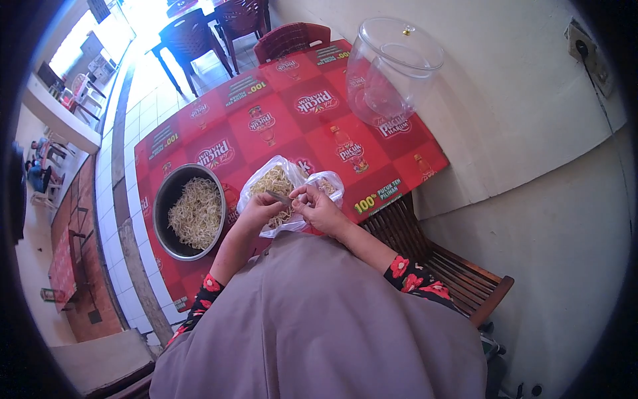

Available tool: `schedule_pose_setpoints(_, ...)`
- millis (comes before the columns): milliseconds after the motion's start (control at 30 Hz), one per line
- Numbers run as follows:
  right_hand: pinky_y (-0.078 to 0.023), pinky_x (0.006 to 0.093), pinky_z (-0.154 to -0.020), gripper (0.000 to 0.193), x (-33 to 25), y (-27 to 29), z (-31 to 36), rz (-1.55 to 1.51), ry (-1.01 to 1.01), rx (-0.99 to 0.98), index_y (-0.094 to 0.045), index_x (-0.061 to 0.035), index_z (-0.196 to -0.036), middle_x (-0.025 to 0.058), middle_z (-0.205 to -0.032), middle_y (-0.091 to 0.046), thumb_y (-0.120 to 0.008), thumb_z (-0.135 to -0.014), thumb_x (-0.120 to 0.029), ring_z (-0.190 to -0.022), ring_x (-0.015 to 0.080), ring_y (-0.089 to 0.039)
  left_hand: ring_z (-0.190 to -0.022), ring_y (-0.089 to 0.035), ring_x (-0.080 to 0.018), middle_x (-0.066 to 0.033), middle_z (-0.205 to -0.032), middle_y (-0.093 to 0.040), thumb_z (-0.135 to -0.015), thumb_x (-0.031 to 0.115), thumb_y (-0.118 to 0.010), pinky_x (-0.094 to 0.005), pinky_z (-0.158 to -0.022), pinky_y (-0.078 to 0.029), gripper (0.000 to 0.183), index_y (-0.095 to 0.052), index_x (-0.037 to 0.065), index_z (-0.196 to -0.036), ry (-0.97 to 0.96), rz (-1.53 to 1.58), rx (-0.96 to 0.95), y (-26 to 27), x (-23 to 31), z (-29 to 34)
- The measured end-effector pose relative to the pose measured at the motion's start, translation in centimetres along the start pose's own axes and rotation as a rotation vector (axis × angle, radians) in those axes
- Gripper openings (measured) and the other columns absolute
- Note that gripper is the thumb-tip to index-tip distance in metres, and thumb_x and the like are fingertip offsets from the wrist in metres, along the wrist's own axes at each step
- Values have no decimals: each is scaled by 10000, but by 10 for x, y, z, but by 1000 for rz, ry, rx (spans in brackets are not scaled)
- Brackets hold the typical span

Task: Cleaning and separating bean sprouts from a plastic bag and placing them into a bowl.

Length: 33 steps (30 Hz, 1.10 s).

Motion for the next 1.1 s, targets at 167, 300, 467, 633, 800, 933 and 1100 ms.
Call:
schedule_pose_setpoints(167,-355,175,-456,113,-4,0,6,-140,-48,22,-513,-80,-930,-21,-690,-505,-581,-870,-146,-531,43,-453,-625,-535,-45,5,-736,-627,-766,96,-620,-198,-548,-413,139,-669,18,-870,47,-55,-18,-5,0,-1)
schedule_pose_setpoints(300,-355,178,-451,118,-3,4,7,-181,-64,40,-516,-74,-887,-16,-671,-518,-603,-855,-148,-517,47,-458,-632,-544,-53,-4,-730,-627,-761,101,-632,-206,-555,-422,133,-665,8,-850,94,-143,-12,-19,21,7)
schedule_pose_setpoints(467,-374,173,-436,119,7,8,4,-180,-56,67,-536,-71,-848,-15,-677,-550,-629,-836,-144,-513,36,-470,-643,-555,-66,-17,-732,-631,-764,96,-634,-225,-568,-439,131,-661,-3,-845,62,-186,-16,-18,13,7)
schedule_pose_setpoints(633,-364,177,-425,111,9,11,0,-182,-39,93,-540,-72,-835,-17,-656,-536,-627,-837,-142,-492,38,-462,-596,-520,-47,4,-708,-623,-781,169,-660,-204,-530,-409,188,-666,-3,-858,1,-201,21,-15,0,10)
schedule_pose_setpoints(800,-353,199,-391,92,19,42,-10,28,-66,266,-555,-58,-846,-11,-642,-517,-585,-841,-145,-453,47,-444,-657,-563,-78,-40,-734,-640,-791,210,-668,-235,-592,-450,268,-658,-36,-898,4,-263,142,12,13,26)
schedule_pose_setpoints(933,-354,215,-380,120,25,60,-13,144,-153,376,-591,-50,-854,3,-619,-540,-521,-844,-147,-434,57,-451,-647,-598,-121,-85,-712,-653,-773,209,-661,-267,-606,-466,270,-662,-37,-885,-93,-440,484,77,14,53)
schedule_pose_setpoints(1100,-343,198,-349,128,20,64,-17,166,-176,424,-588,-31,-878,5,-628,-518,-496,-875,-120,-442,58,-442,-679,-638,-180,-119,-717,-664,-762,229,-656,-298,-639,-486,256,-684,-12,-842,-13,-783,865,151,7,101)
Point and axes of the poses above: each hand's wrist, its own z-axis away from the middle knuckle, its own y-axis out of the back of the hand, x = y × z, the point moved 4 cm from there along -z, towards the middle knuckle
